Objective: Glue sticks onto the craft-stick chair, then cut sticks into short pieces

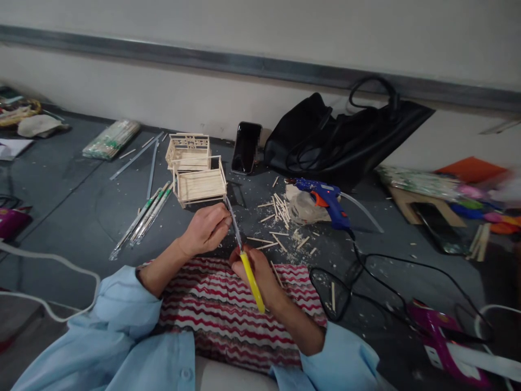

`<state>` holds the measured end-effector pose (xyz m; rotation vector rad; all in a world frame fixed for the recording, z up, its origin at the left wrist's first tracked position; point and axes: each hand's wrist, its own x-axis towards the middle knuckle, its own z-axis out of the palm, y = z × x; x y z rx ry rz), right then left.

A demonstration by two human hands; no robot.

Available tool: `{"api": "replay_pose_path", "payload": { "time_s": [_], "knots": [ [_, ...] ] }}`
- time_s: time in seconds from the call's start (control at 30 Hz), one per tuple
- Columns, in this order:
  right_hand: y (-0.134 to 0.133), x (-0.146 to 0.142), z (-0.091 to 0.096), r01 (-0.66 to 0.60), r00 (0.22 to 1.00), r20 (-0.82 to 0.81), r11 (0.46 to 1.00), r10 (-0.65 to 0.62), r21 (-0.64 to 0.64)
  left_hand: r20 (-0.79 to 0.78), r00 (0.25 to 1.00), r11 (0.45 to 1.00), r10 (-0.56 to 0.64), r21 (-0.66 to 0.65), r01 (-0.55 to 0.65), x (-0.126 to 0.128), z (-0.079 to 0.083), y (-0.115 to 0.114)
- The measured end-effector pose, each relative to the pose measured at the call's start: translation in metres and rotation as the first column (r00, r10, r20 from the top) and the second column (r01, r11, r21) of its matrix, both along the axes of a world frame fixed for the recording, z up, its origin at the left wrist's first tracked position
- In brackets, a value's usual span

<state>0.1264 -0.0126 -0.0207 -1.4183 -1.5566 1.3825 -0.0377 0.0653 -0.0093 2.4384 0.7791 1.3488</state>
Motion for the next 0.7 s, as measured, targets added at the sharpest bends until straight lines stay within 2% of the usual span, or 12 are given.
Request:
{"api": "replay_pose_path", "payload": {
  "time_s": [0.2,0.37,0.53,0.7],
  "knots": [
    [0.004,-0.006,0.003,0.067,0.998,0.013,0.998,-0.067,0.02,0.046,0.999,0.994,0.001,-0.106,0.004,0.001,0.002,0.0],
    [0.002,-0.003,0.007,0.045,0.998,0.033,0.999,-0.046,0.014,0.083,0.996,0.987,0.04,-0.161,-0.026,0.003,-0.001,-0.002],
    [0.004,0.001,-0.001,0.011,0.999,0.033,0.999,-0.013,0.05,0.058,0.997,0.992,0.059,-0.114,-0.052,0.002,-0.003,-0.001],
    [0.004,0.003,-0.005,-0.012,1.0,0.017,1.0,0.012,0.004,0.042,0.998,0.996,0.041,-0.08,-0.037,0.002,-0.002,0.0]
  ]
}}
